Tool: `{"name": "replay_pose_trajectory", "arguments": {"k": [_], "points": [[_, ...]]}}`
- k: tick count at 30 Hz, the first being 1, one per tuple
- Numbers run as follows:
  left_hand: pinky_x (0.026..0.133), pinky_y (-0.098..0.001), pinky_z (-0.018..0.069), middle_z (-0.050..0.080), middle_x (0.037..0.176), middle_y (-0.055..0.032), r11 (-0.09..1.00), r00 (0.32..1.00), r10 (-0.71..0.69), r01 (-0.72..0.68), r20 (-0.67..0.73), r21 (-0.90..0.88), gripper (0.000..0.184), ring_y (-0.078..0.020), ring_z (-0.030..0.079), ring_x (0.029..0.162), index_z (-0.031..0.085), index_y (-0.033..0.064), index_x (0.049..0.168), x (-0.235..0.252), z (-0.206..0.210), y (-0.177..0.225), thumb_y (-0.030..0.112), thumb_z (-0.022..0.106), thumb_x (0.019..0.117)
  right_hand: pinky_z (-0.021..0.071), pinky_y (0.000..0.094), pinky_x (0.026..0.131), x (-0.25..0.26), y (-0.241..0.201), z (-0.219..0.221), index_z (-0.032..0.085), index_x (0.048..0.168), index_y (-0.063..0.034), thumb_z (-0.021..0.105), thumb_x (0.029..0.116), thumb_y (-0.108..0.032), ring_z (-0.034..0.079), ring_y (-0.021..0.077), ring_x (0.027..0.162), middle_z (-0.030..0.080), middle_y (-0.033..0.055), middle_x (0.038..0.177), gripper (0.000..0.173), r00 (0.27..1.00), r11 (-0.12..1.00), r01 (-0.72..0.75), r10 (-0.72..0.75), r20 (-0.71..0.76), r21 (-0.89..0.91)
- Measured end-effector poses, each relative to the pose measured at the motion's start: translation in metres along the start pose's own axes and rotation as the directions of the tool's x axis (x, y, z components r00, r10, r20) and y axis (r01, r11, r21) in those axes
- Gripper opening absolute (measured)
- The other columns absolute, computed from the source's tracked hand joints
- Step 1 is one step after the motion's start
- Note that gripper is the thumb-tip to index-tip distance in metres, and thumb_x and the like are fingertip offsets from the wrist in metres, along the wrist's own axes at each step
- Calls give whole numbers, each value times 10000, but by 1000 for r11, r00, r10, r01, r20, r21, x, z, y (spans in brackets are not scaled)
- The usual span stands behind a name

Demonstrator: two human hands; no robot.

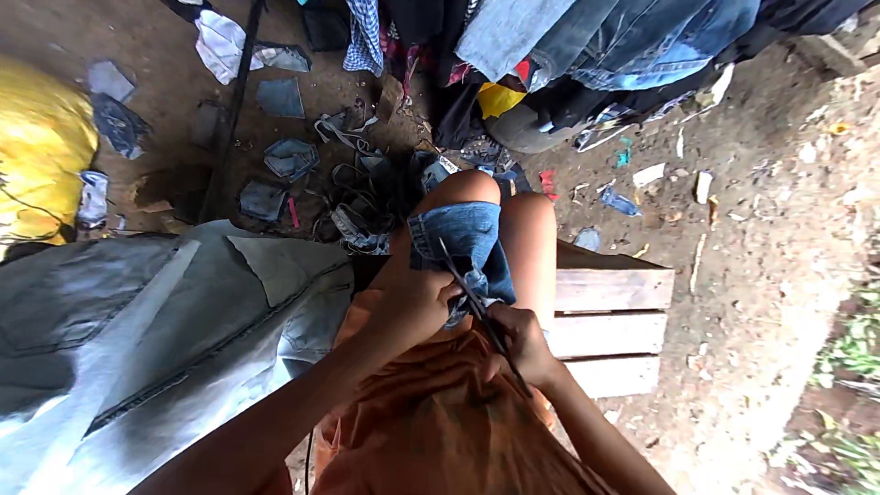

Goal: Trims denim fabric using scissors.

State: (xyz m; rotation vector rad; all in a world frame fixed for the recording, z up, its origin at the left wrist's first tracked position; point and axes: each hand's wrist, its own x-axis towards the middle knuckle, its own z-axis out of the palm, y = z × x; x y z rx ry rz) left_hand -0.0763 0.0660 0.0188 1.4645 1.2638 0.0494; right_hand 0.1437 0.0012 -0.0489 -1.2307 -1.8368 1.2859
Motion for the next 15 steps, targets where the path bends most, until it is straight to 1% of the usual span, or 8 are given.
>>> {"name": "replay_pose_trajectory", "arguments": {"k": [1,3,4,6,8,10,12,15], "points": [[931,-460,502,703,1045,-183,994,998,-14,21,57,-112,316,-255,660,1018,703,-59,1082,2,-4,-4,166,481,1082,372,128,493,-2,7,2,617,809,-1,622,781,-794,429,-45,520,506,-20,581,793,997,996,75,-76,-21,-38],[773,-218,502,632,866,19,930,986,-23,81,163,-358,243,-4,580,790,699,1,990,6,-2,-13,85,481,1059,396,144,501,-8,21,3,591,796,-18,624,804,-775,456,-8,514,499,8,567,758,978,971,193,-202,-55,-140],[726,-170,495,602,812,77,873,976,-20,124,218,-472,244,40,560,732,681,29,954,10,1,-19,50,459,1053,415,150,513,-11,28,4,586,788,-23,628,806,-769,474,5,522,505,17,570,747,969,960,224,-237,-64,-170],[691,-149,489,586,750,120,790,965,-18,174,261,-588,279,55,552,681,666,64,908,13,7,-27,32,430,1053,442,160,554,-14,32,6,603,800,-14,632,803,-769,502,12,560,538,26,602,755,978,970,198,-206,-44,-138],[693,-151,493,588,739,120,785,980,-3,125,198,-607,260,54,555,677,668,60,918,16,10,-35,64,455,1066,451,163,582,-11,25,2,658,845,12,666,770,-750,520,-7,600,594,25,652,766,997,995,79,-78,10,-56],[755,-160,506,620,810,98,836,990,68,13,127,-549,250,58,577,746,683,23,994,12,10,-43,130,473,1080,422,132,578,-8,11,-2,668,880,-6,709,742,-740,483,-61,618,579,-36,681,749,995,997,-67,65,81,30],[808,-173,518,654,900,77,858,985,145,-79,91,-508,276,58,601,818,675,11,1055,7,8,-49,198,474,1080,404,111,585,-4,-1,-9,669,935,-21,751,742,-696,464,-97,646,564,-87,723,708,970,975,-182,156,187,131],[828,-176,548,674,933,84,820,981,173,-95,86,-564,225,40,640,846,657,27,1089,-1,3,-49,172,486,1070,427,93,620,-3,-7,-16,648,1078,6,717,790,-686,485,-114,700,582,-102,812,752,939,936,-230,140,314,269]]}}
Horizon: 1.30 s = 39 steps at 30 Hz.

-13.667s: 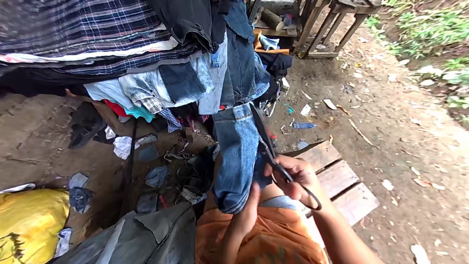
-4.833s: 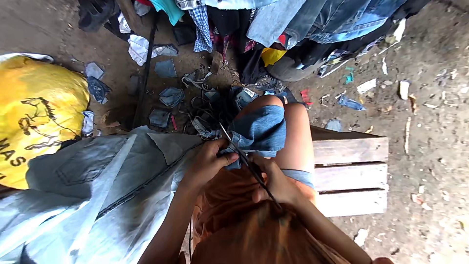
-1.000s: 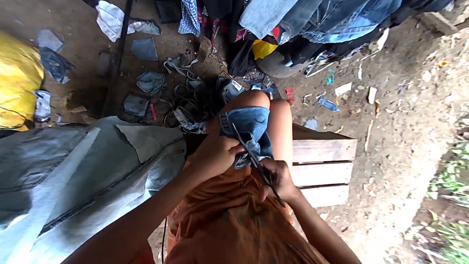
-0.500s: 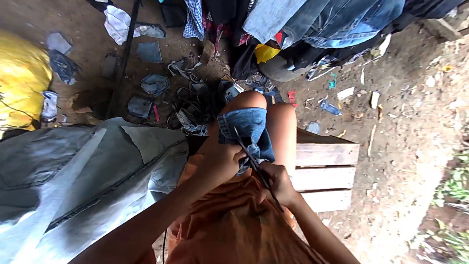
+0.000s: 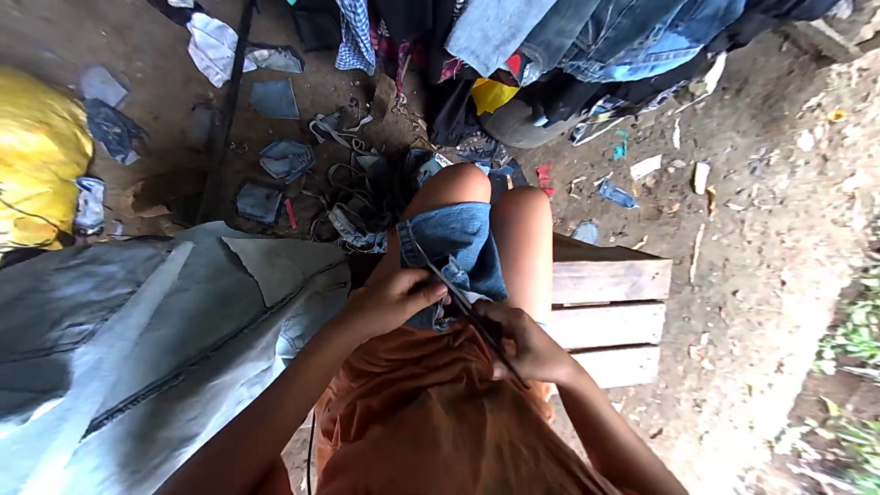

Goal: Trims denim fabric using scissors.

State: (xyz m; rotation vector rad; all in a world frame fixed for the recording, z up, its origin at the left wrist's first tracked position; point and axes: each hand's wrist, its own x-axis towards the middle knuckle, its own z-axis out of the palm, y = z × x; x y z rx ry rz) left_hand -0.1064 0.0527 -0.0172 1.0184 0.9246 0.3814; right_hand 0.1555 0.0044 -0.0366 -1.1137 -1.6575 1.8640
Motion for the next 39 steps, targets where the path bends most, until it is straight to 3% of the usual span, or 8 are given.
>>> {"name": "replay_pose_trajectory", "arguments": {"k": [8,12,21,26,29,34,36,39], "points": [[775,-161,476,632,864,69,973,992,-108,120,-72,195,261,70,557,785,679,17,1014,-5,1,15,195,500,1079,439,137,712,8,7,-10,584,1125,44,465,776,-912,511,-40,805,572,-24,878,1025,983,990,138,-139,123,13],[746,-163,481,598,795,90,958,957,-255,270,-137,99,229,52,554,733,675,36,961,2,6,29,144,508,1073,408,138,664,16,-2,-11,573,1055,25,544,679,-934,476,-47,756,536,-44,828,1030,991,995,75,-67,119,-63],[728,-149,489,606,780,104,961,956,-275,276,-106,-3,228,56,566,715,671,48,954,7,7,34,115,490,1075,417,136,673,0,0,-7,578,1098,39,457,735,-941,485,-44,765,546,-22,841,1052,994,997,66,-62,94,-43],[758,-174,482,611,827,65,948,955,-276,289,-108,131,231,43,559,749,677,15,1003,5,11,41,153,507,1076,388,109,619,2,-1,6,594,1041,7,467,718,-947,449,-77,689,509,-78,785,1015,998,998,58,-58,3,11],[743,-181,460,597,820,66,928,953,-290,303,-88,216,244,40,534,740,677,22,992,6,10,46,171,504,1080,347,90,529,3,-2,17,633,935,-64,627,726,-847,408,-113,586,487,-142,690,810,992,998,29,-22,-121,56],[699,-152,466,588,783,90,941,949,-314,309,15,140,222,51,531,695,687,35,952,8,6,37,126,520,1067,398,103,592,-5,14,19,643,877,4,771,816,-303,475,-76,643,574,-35,719,339,975,986,117,-137,-176,-121],[689,-162,466,584,776,91,933,947,-320,309,30,185,221,46,528,682,686,42,950,10,8,37,142,526,1065,428,102,615,-7,12,17,638,908,11,782,820,-466,498,-76,666,582,-28,743,507,981,980,88,-116,-156,-176],[698,-189,447,573,814,65,908,939,-343,327,16,261,241,22,506,701,675,32,1003,15,13,44,172,496,1082,488,210,652,0,-5,15,651,947,28,589,655,-908,554,6,713,622,18,783,982,983,940,-38,-25,-179,-338]]}}
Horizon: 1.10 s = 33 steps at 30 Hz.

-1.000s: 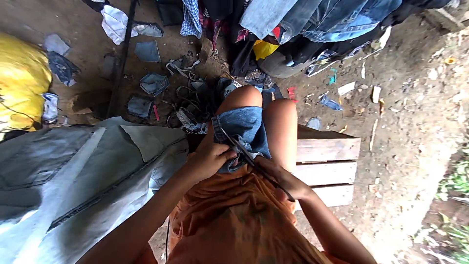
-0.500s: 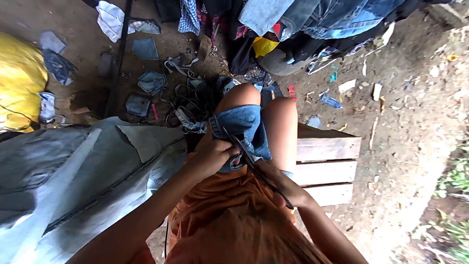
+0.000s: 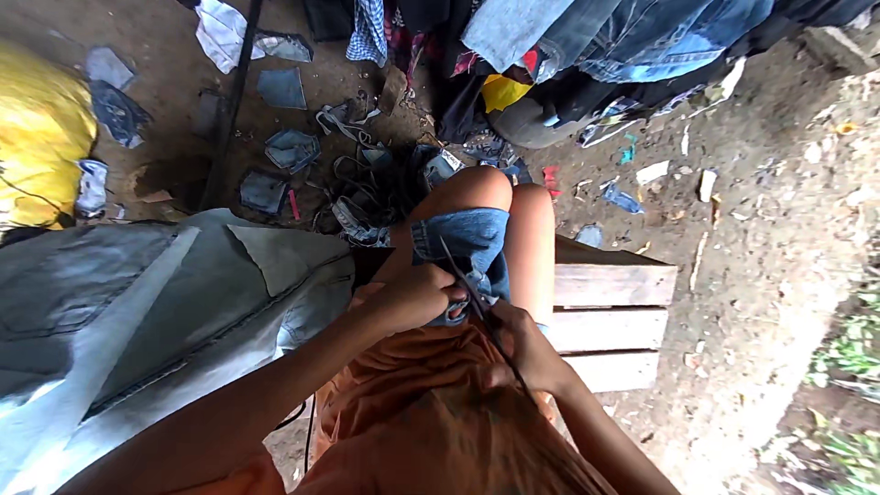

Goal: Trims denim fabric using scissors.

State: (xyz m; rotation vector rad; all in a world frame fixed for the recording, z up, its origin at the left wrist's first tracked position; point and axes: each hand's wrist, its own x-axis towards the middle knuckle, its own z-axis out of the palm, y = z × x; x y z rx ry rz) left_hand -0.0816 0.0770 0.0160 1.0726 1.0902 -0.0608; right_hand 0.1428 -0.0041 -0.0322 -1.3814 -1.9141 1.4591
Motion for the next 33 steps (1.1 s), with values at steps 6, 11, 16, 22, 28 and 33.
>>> {"name": "replay_pose_trajectory", "arguments": {"k": [6,11,16,22,28,33], "points": [[695,-154,442,575,804,75,999,999,-1,-1,-44,-52,215,48,503,700,678,19,1009,-5,-10,18,119,499,1075,381,102,533,17,-7,-18,613,812,-22,703,674,-796,443,-90,587,527,-65,652,791,988,990,142,-141,-66,10],[699,-140,459,607,821,81,994,1000,9,-8,6,-113,194,65,528,706,691,19,1010,-5,-13,19,98,521,1061,338,85,510,15,20,-22,569,795,-42,726,791,-682,406,-88,547,465,-59,591,660,943,943,328,-323,-84,54],[748,-248,454,604,844,13,981,997,80,-77,-11,176,244,-26,524,757,693,26,996,-1,-14,25,165,506,1071,404,136,537,12,0,-23,631,846,-19,748,637,-734,471,-42,588,561,-18,661,754,979,978,147,-165,-120,-146],[798,-319,468,648,914,-46,967,997,41,-24,-60,254,266,-95,568,827,691,17,1068,-3,-13,35,188,487,1084,380,145,529,24,-17,-31,643,829,-27,723,551,-813,444,-57,585,543,-55,652,837,989,985,95,-110,-101,-145],[663,-134,452,585,772,86,993,994,80,-73,69,-89,187,56,522,679,683,42,911,2,-9,20,49,541,1032,344,94,505,21,28,-37,575,779,-29,738,749,-721,413,-72,537,478,-38,579,711,899,903,429,-431,-83,-34],[708,-127,460,615,815,85,978,976,206,-205,75,-24,207,86,525,716,703,10,981,2,-6,8,105,534,1052,350,68,531,11,36,-31,604,811,-25,778,753,-654,418,-106,565,500,-61,600,655,922,922,382,-375,-97,65]]}}
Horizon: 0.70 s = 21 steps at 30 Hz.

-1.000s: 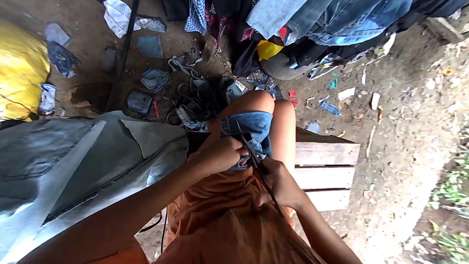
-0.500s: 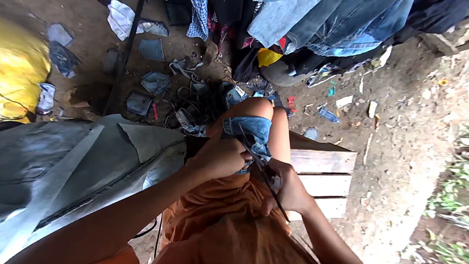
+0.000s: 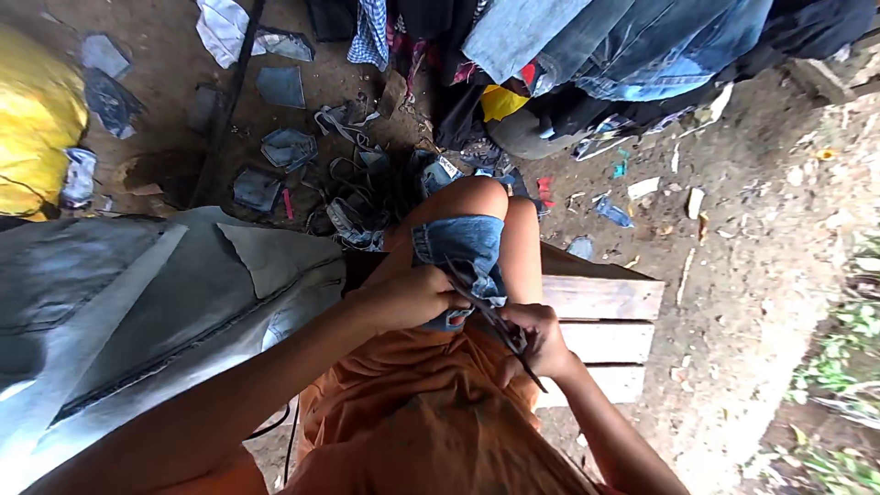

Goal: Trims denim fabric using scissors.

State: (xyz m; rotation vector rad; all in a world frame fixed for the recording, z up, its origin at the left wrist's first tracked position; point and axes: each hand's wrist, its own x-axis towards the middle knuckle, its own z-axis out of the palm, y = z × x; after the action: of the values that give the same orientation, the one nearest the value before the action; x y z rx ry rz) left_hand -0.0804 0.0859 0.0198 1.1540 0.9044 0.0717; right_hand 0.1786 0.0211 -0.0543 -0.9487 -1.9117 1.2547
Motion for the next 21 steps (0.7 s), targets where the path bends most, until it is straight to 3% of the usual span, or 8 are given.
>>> {"name": "replay_pose_trajectory", "arguments": {"k": [2,5,7,10,13,16,19,21], "points": [[769,-236,458,645,870,6,984,998,-10,21,-62,175,277,-6,535,777,711,-3,1005,-4,2,5,183,517,1072,372,63,558,4,-12,0,633,857,-5,806,706,-626,439,-111,603,541,-57,650,662,996,996,-88,88,11,-31],[841,-389,480,673,941,-102,949,993,-52,83,-107,305,336,-166,608,889,700,-19,1019,-4,8,18,226,480,1088,414,182,544,15,-38,-6,654,888,-26,720,543,-828,474,-23,601,572,-32,685,875,964,939,-240,260,53,-246],[870,-446,495,691,988,-145,930,989,-74,115,-127,350,335,-240,642,954,701,-25,1051,-4,9,29,225,481,1091,422,225,538,23,-52,-12,651,893,-44,667,493,-895,480,7,599,561,-37,685,940,940,895,-295,335,67,-335],[874,-418,481,688,993,-124,928,984,-84,134,-155,349,307,-207,625,951,713,-5,1066,-5,8,32,209,494,1085,353,151,495,28,-52,-18,639,837,-34,718,583,-812,421,-48,565,523,-56,648,822,962,920,-244,269,43,-308],[797,-264,466,661,898,-22,971,990,-56,85,-133,225,253,-45,558,809,713,8,1052,-4,3,28,179,528,1071,343,73,521,20,-31,-18,622,816,-28,787,703,-685,410,-121,581,526,-87,648,687,986,986,-161,162,49,-38],[695,-129,469,610,761,80,999,997,46,-46,-61,14,216,70,541,692,691,4,931,7,-4,10,101,541,1052,335,61,501,7,-12,-8,629,818,-104,799,729,-648,400,-146,552,501,-152,616,578,989,977,-148,148,11,156],[688,-145,489,654,757,86,991,993,117,-117,1,-60,267,57,582,694,697,27,905,21,-25,3,132,512,1067,421,78,543,12,-4,2,697,890,-175,767,779,-643,503,-139,614,608,-199,720,486,974,918,-200,223,-28,344],[730,-181,516,684,811,44,982,991,129,-132,-30,-139,266,18,616,742,695,18,970,29,-37,14,149,489,1075,454,97,499,23,-3,5,717,929,-174,756,805,-621,539,-111,573,648,-188,732,466,953,883,-210,280,-112,420]]}}
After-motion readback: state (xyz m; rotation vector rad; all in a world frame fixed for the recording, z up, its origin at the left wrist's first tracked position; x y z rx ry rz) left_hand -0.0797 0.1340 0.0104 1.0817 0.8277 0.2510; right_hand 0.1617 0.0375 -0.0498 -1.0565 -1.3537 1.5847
